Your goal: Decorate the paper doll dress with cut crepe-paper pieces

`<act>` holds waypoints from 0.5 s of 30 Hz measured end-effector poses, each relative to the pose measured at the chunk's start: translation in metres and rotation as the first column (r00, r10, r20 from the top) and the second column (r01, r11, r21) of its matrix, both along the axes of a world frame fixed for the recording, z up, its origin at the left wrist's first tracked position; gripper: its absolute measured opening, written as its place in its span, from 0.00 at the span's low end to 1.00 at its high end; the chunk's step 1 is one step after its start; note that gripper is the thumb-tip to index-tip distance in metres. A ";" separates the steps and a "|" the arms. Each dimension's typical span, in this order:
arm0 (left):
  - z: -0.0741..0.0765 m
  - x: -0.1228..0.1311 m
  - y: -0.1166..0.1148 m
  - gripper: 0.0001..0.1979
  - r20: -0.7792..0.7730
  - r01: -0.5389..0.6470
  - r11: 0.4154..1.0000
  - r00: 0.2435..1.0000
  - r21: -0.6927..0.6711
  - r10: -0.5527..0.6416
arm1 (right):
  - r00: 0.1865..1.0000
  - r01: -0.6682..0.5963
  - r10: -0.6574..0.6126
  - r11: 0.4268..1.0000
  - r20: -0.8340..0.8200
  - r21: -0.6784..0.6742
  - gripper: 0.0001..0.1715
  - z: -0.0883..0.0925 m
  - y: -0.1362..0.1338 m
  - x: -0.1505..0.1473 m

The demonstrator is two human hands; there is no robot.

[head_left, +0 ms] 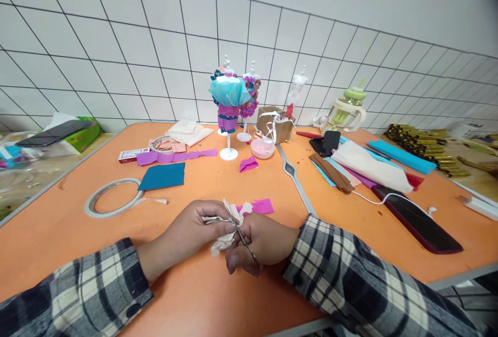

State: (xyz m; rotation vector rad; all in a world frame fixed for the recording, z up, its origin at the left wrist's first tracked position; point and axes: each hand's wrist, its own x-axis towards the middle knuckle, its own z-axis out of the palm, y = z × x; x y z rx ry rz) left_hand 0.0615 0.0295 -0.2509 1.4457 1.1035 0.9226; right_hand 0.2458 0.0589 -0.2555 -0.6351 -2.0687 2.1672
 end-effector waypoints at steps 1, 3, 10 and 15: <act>0.001 0.000 0.000 0.08 -0.006 -0.001 1.000 1.000 0.008 0.001 | 1.000 0.006 -0.006 1.000 0.024 -0.001 0.31 0.000 0.000 -0.001; 0.001 0.001 -0.001 0.08 -0.028 0.001 1.000 1.000 0.021 0.000 | 0.999 0.005 -0.005 1.000 0.034 0.007 0.30 0.001 0.000 -0.001; 0.002 -0.005 0.004 0.09 -0.150 -0.130 0.975 0.976 0.180 0.158 | 0.997 0.014 -0.009 0.997 -0.071 0.080 0.37 0.003 0.018 0.016; 0.009 -0.015 0.007 0.06 -0.263 -0.131 0.880 0.925 0.456 0.274 | 0.880 0.472 -0.450 0.867 -0.153 0.162 0.31 0.001 0.035 0.019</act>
